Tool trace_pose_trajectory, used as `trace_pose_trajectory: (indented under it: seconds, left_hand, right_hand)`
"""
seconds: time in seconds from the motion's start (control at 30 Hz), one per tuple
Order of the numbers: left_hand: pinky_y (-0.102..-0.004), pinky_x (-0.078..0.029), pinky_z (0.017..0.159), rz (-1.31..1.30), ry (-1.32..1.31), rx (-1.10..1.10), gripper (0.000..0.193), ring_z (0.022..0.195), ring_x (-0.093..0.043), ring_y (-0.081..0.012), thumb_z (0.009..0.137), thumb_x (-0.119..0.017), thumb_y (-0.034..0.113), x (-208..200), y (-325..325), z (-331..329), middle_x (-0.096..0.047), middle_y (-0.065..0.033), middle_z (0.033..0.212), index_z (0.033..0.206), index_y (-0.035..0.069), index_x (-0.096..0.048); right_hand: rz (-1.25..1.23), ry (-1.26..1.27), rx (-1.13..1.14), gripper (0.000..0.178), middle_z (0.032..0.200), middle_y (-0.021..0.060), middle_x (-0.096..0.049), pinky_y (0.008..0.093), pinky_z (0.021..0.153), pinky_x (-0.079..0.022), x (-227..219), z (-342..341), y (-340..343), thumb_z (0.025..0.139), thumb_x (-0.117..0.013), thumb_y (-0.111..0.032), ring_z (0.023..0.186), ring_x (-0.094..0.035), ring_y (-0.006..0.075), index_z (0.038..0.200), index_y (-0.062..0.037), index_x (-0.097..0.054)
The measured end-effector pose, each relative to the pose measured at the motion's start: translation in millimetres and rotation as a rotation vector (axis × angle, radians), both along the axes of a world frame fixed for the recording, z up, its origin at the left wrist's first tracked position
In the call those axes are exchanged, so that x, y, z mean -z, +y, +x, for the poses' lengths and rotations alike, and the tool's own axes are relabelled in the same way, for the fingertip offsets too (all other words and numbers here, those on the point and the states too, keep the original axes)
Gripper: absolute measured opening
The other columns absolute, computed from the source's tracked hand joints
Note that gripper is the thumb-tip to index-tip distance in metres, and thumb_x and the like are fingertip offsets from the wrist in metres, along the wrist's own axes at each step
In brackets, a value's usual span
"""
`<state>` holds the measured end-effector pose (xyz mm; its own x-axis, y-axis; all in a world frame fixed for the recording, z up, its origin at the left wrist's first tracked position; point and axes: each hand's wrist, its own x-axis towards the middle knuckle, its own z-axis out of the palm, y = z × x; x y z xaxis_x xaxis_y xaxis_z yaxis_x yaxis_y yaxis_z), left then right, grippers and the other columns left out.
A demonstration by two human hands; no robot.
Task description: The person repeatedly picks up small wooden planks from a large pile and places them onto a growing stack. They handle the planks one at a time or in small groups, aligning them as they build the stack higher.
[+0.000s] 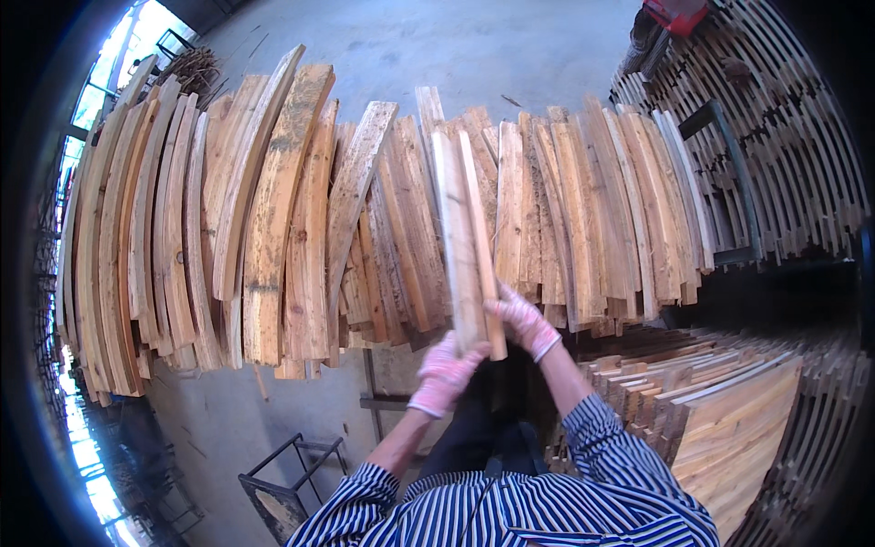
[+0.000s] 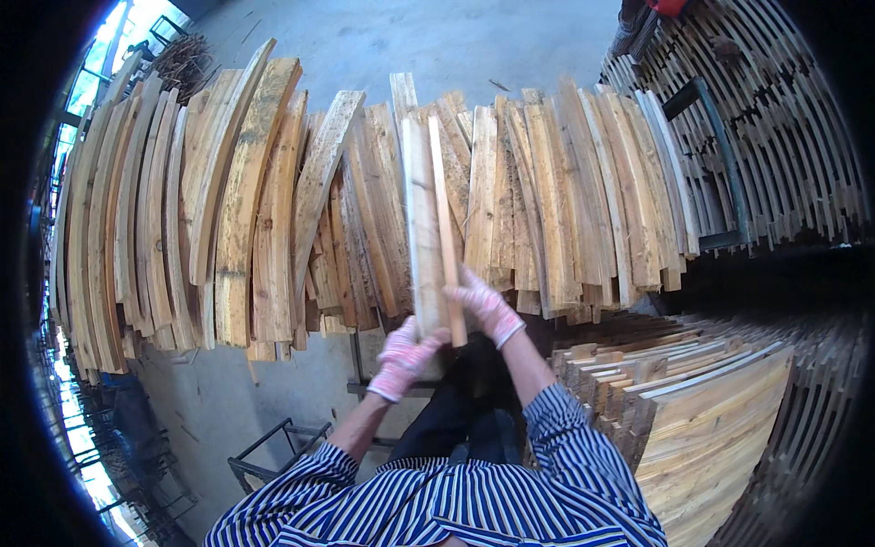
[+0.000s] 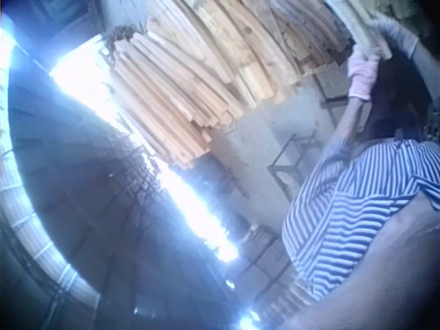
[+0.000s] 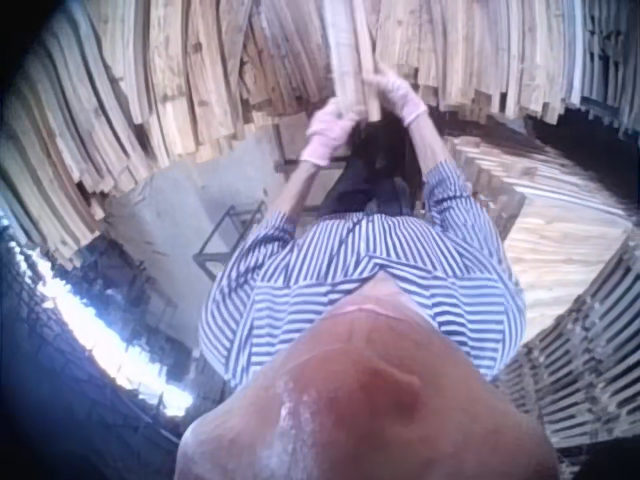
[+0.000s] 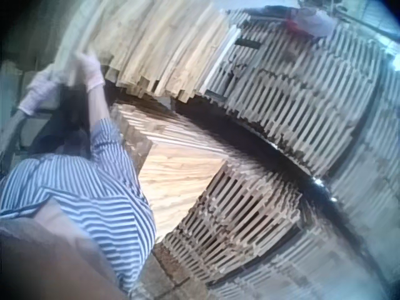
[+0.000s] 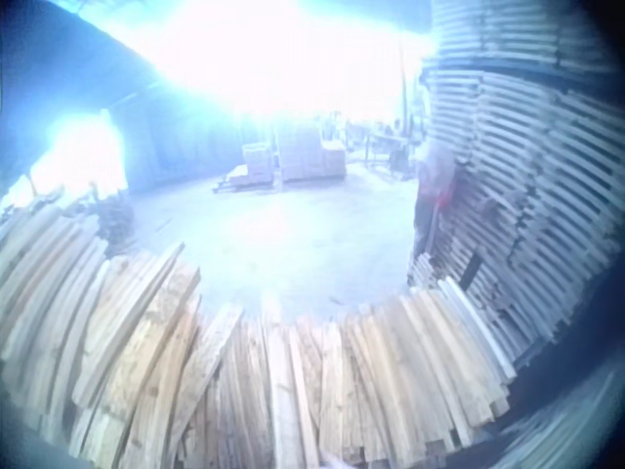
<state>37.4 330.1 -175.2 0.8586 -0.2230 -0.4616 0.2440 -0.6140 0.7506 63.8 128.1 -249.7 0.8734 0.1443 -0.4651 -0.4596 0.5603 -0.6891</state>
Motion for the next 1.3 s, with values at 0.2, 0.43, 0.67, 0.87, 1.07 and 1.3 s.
trace_pose_trajectory:
  seconds: [0.2, 0.43, 0.67, 0.87, 1.07, 1.3]
  left_hand:
    - [-0.0511, -0.053, 0.084, 0.041, -0.038, 0.190, 0.076, 0.102, -0.066, -0.0489, 0.086, -0.069, 0.066, -5, -39, 13, -0.070, -0.0295, 0.100, 0.120, -0.002, -0.059]
    - [-0.0428, -0.052, 0.097, -0.179, 0.012, 0.037, 0.072, 0.112, -0.067, -0.0330, 0.098, -0.060, 0.054, 25, -54, 128, -0.069, -0.0235, 0.117, 0.139, -0.004, -0.049]
    - [-0.0438, -0.039, 0.116, 0.143, -0.535, -0.099, 0.079, 0.137, -0.050, -0.0399, 0.087, -0.078, 0.035, 55, -39, 78, -0.051, -0.0270, 0.147, 0.150, -0.001, -0.044]
    - [-0.0456, -0.038, 0.116, 0.299, -0.342, -0.518, 0.083, 0.134, -0.049, -0.0455, 0.089, -0.078, 0.036, 98, 5, 14, -0.048, -0.0311, 0.147, 0.154, 0.004, -0.038]
    - [-0.0417, -0.034, 0.118, -0.546, 0.468, -1.103, 0.069, 0.134, -0.047, -0.0308, 0.096, -0.070, 0.048, 107, 39, -11, -0.052, -0.0169, 0.144, 0.144, 0.004, -0.049]
    - [-0.0446, -0.033, 0.120, -0.999, 0.509, -1.315, 0.074, 0.138, -0.046, -0.0284, 0.096, -0.060, 0.063, 109, -12, 49, -0.054, -0.0104, 0.148, 0.147, 0.010, -0.050]
  right_hand:
    - [-0.095, 0.119, 0.135, 0.118, 0.144, 0.0216, -0.054, 0.0385, 0.110, -0.046, -9, -2, -14, 0.076, -0.088, -0.008, 0.123, -0.061, 0.0279, 0.163, 0.0021, -0.009]
    - [-0.915, 0.013, -0.149, 0.136, 0.165, 0.0274, -0.025, 0.0390, 0.123, -0.030, -43, 158, -15, 0.068, -0.090, -0.047, 0.150, -0.034, 0.0368, 0.164, -0.0011, -0.004]
    - [-1.254, 0.387, -0.120, 0.128, 0.163, 0.0285, -0.030, 0.0476, 0.113, -0.045, 36, 249, 41, 0.071, -0.087, -0.035, 0.137, -0.052, 0.0431, 0.165, -0.0113, -0.004]
    - [-1.161, 0.233, -0.198, 0.126, 0.142, 0.0244, -0.057, 0.0430, 0.103, -0.053, 29, 236, 24, 0.071, -0.088, -0.042, 0.126, -0.062, 0.0324, 0.163, -0.0077, -0.011]
    - [-0.239, 0.045, -0.049, 0.131, 0.136, 0.0284, -0.060, 0.0383, 0.099, -0.058, 40, 182, -39, 0.067, -0.096, -0.019, 0.116, -0.066, 0.0307, 0.160, 0.0062, -0.007]
    - [-0.667, 0.053, -0.218, 0.136, 0.161, 0.0278, -0.033, 0.0384, 0.124, -0.028, 35, 95, 58, 0.069, -0.095, -0.040, 0.148, -0.037, 0.0355, 0.163, -0.0016, -0.004]
